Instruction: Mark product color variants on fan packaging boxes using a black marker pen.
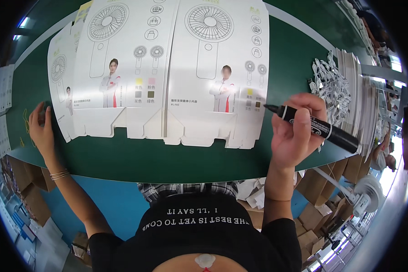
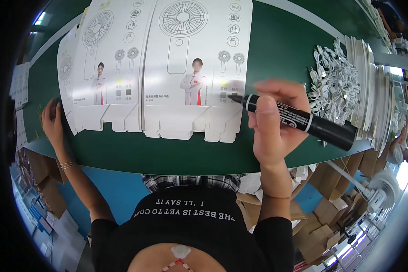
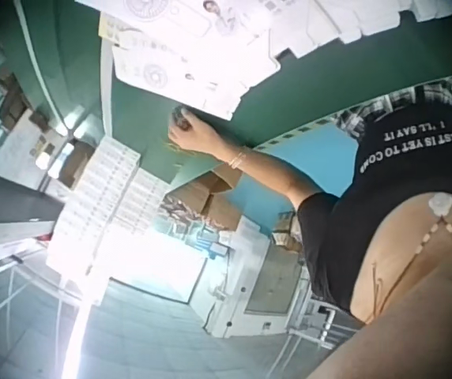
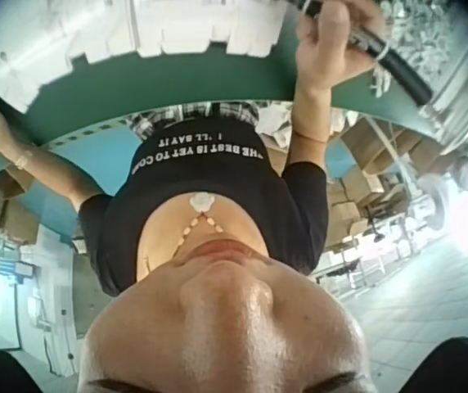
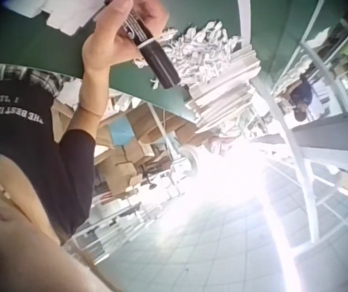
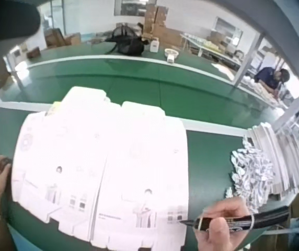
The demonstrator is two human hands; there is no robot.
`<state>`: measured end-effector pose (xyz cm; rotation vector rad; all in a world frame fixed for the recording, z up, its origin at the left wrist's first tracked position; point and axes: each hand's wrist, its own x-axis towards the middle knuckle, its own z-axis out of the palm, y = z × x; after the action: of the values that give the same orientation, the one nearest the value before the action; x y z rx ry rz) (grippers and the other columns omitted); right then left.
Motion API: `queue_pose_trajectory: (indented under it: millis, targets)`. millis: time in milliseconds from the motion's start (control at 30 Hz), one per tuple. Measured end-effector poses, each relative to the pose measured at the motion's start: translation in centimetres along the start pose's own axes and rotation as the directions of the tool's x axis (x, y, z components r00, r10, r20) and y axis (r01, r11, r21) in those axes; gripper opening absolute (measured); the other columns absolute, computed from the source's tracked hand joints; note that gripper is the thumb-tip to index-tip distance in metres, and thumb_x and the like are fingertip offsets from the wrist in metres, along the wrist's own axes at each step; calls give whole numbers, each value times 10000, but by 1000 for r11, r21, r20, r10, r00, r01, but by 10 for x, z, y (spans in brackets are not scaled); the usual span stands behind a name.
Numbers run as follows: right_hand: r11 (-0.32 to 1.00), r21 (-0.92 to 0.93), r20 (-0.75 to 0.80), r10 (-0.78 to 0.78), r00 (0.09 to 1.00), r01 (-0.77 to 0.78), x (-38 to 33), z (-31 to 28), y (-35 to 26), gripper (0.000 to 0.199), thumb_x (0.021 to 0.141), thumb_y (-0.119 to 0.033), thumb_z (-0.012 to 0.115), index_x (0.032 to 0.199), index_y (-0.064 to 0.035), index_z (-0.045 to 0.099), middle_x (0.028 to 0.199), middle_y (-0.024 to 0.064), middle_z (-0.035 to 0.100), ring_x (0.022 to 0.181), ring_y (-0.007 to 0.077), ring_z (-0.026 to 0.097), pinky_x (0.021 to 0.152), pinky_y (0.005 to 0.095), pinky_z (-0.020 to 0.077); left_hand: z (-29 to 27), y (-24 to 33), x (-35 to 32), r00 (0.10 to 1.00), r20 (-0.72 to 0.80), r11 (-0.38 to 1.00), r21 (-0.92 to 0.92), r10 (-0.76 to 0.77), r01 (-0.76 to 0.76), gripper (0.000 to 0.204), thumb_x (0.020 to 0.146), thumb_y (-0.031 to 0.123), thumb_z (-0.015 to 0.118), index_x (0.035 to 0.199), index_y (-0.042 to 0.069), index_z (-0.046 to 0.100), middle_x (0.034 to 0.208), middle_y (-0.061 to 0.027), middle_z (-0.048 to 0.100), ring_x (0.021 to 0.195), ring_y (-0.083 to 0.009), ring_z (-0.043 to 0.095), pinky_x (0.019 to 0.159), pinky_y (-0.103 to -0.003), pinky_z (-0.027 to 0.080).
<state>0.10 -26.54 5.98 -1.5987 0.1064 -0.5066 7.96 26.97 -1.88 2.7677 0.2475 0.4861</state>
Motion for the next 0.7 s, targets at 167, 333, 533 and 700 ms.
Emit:
queue_pose_trajectory:
  millis: [167,333,533,700]
  targets:
    - [999,-39,64,-16,998,19,1,5,10,191,883,-99,660,987,45,589,782,55,619,601,49,545,530,175,431,-2,13,-8,992,-86,995,-43,-91,88,281,898,115,698,1155,10,656,1002,-72,687,904,-133,644,814,-284,512]
    - [988,-152,47,1,999,6,-6,3,13,185,835,-84,696,939,36,601,806,48,628,646,44,549,583,178,446,5,8,-11,987,-72,893,-439,-144,98,270,898,90,692,1133,-26,628,1078,-105,686,1024,-179,647,944,-301,488]
    - [966,-241,96,-77,992,98,-1,0,18,134,863,-61,574,909,62,552,752,83,543,526,83,456,476,234,416,-5,38,-16,975,-218,970,-221,53,-102,335,908,110,679,1195,-43,597,1163,-147,650,1070,-185,628,970,-319,477]
    - [991,-104,27,-87,996,90,0,5,18,192,876,-102,627,956,63,568,777,77,588,570,66,503,503,197,403,-61,197,-56,861,-386,874,-218,331,-434,328,910,200,655,1179,18,606,1144,-136,652,1021,-271,635,952,-393,471]
